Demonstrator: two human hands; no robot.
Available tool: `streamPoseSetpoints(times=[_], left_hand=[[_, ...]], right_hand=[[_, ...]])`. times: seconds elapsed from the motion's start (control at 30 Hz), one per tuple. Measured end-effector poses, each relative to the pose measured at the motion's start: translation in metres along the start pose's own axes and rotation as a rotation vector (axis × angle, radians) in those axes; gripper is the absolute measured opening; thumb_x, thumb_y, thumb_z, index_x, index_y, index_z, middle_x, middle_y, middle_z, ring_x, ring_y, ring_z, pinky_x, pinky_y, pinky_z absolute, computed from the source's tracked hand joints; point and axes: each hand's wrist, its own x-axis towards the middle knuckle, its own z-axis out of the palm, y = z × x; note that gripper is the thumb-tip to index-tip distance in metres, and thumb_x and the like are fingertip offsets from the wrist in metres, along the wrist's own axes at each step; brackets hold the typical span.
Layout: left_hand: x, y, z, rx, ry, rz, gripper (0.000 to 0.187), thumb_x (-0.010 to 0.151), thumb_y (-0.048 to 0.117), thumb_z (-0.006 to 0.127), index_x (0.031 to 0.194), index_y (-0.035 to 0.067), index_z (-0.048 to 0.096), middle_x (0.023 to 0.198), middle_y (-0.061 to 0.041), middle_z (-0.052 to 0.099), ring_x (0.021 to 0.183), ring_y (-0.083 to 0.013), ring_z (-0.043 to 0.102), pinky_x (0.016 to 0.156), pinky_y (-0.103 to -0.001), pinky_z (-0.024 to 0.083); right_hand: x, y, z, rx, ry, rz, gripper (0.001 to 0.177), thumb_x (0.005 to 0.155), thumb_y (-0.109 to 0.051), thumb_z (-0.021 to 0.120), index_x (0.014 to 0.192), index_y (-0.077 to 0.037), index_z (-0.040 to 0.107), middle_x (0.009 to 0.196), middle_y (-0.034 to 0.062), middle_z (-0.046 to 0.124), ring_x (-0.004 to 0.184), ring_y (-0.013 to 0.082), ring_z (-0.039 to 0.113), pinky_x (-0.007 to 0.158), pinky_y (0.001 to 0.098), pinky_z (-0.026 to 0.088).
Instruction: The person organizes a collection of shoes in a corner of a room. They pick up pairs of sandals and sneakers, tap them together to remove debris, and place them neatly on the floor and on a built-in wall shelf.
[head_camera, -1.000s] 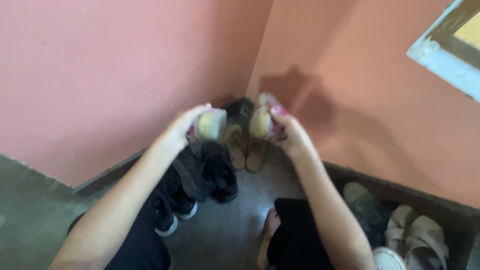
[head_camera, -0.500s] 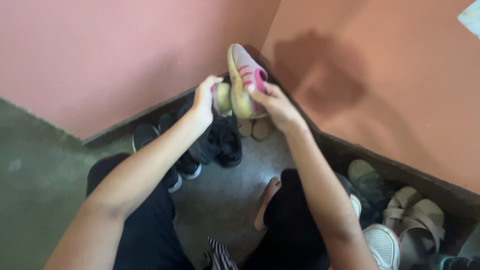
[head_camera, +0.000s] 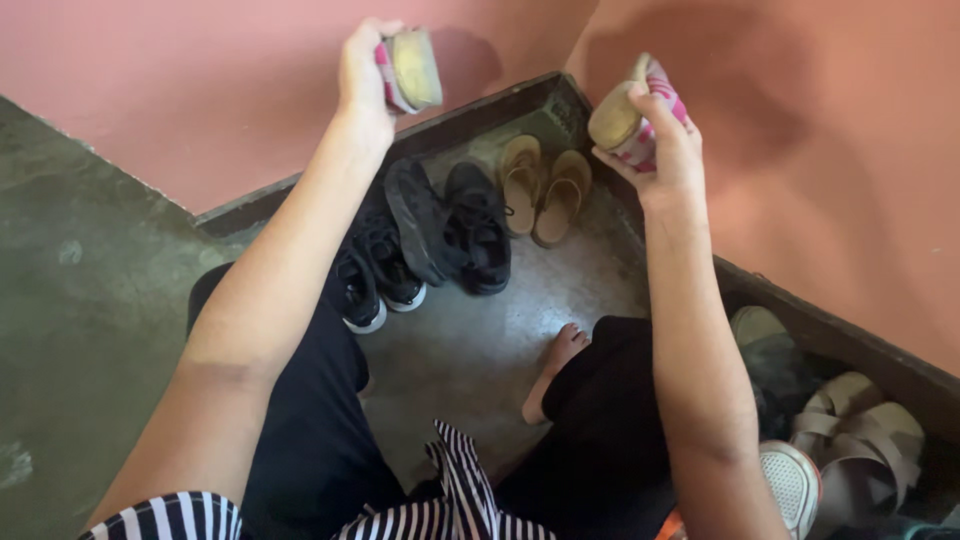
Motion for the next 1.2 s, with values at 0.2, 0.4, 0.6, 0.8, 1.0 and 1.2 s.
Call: streamPoseSetpoints(times=[0.2, 0.4, 0.6, 0.8, 1.0, 1.2], left_hand=[[-0.035, -0.076, 0.044, 0.380, -0.121, 0.104, 0.023, 0.077, 0.022, 0.071, 0.079, 0.000, 0.076, 0.075, -0.011, 0.074, 0.067, -0.0182, 0.070, 0.064, -0.031, 0.055], [-0.030, -0.050, 0.042, 0.269, -0.030, -0.043, 0.019, 0.072, 0.025, 0.070, 0.073, 0.006, 0.073, 0.068, -0.007, 0.070, 0.059, -0.0191, 0.066, 0.055, -0.034, 0.052], [0.004, -0.024, -0.005, 0.213, 0.127, -0.227, 0.022, 0.074, 0.035, 0.065, 0.067, 0.015, 0.062, 0.062, -0.004, 0.061, 0.054, -0.0203, 0.059, 0.047, -0.037, 0.045], [0.006, -0.065, 0.003, 0.100, 0.110, 0.021, 0.010, 0.072, 0.022, 0.070, 0.070, 0.013, 0.067, 0.066, -0.005, 0.066, 0.061, -0.0198, 0.065, 0.057, -0.037, 0.053], [-0.030, -0.130, 0.030, 0.238, 0.028, -0.201, 0.022, 0.074, 0.023, 0.071, 0.075, 0.001, 0.068, 0.070, -0.010, 0.066, 0.061, -0.0230, 0.062, 0.057, -0.038, 0.050], [-0.032, -0.092, 0.038, 0.153, -0.078, -0.153, 0.019, 0.075, 0.026, 0.071, 0.078, 0.007, 0.068, 0.073, -0.008, 0.067, 0.067, -0.0223, 0.065, 0.064, -0.036, 0.053]], right_hand=[[-0.005, 0.064, 0.041, -0.103, -0.346, 0.254, 0.042, 0.088, -0.028, 0.073, 0.121, -0.003, 0.070, 0.105, 0.0121, 0.073, 0.091, 0.0260, 0.073, 0.071, 0.0494, 0.064], [-0.004, 0.040, 0.038, -0.165, -0.340, 0.162, 0.048, 0.085, -0.030, 0.073, 0.128, -0.008, 0.070, 0.119, 0.0114, 0.071, 0.100, 0.0275, 0.073, 0.078, 0.0503, 0.066], [0.003, -0.003, -0.006, 0.022, -0.092, 0.079, 0.052, 0.089, -0.044, 0.075, 0.129, -0.011, 0.066, 0.125, 0.0147, 0.069, 0.110, 0.0333, 0.072, 0.081, 0.0530, 0.065], [0.011, 0.018, 0.005, -0.145, 0.149, 0.067, 0.044, 0.078, -0.035, 0.075, 0.119, -0.017, 0.070, 0.116, 0.0111, 0.069, 0.101, 0.0325, 0.074, 0.080, 0.0537, 0.066], [-0.004, 0.046, 0.033, -0.443, -0.406, -0.015, 0.050, 0.084, -0.028, 0.084, 0.119, 0.005, 0.073, 0.108, 0.0166, 0.074, 0.092, 0.0239, 0.072, 0.078, 0.0398, 0.061], [-0.007, -0.004, 0.024, -0.362, -0.170, -0.003, 0.057, 0.079, -0.034, 0.081, 0.120, 0.003, 0.068, 0.105, 0.0148, 0.074, 0.084, 0.0249, 0.076, 0.062, 0.0410, 0.068]])
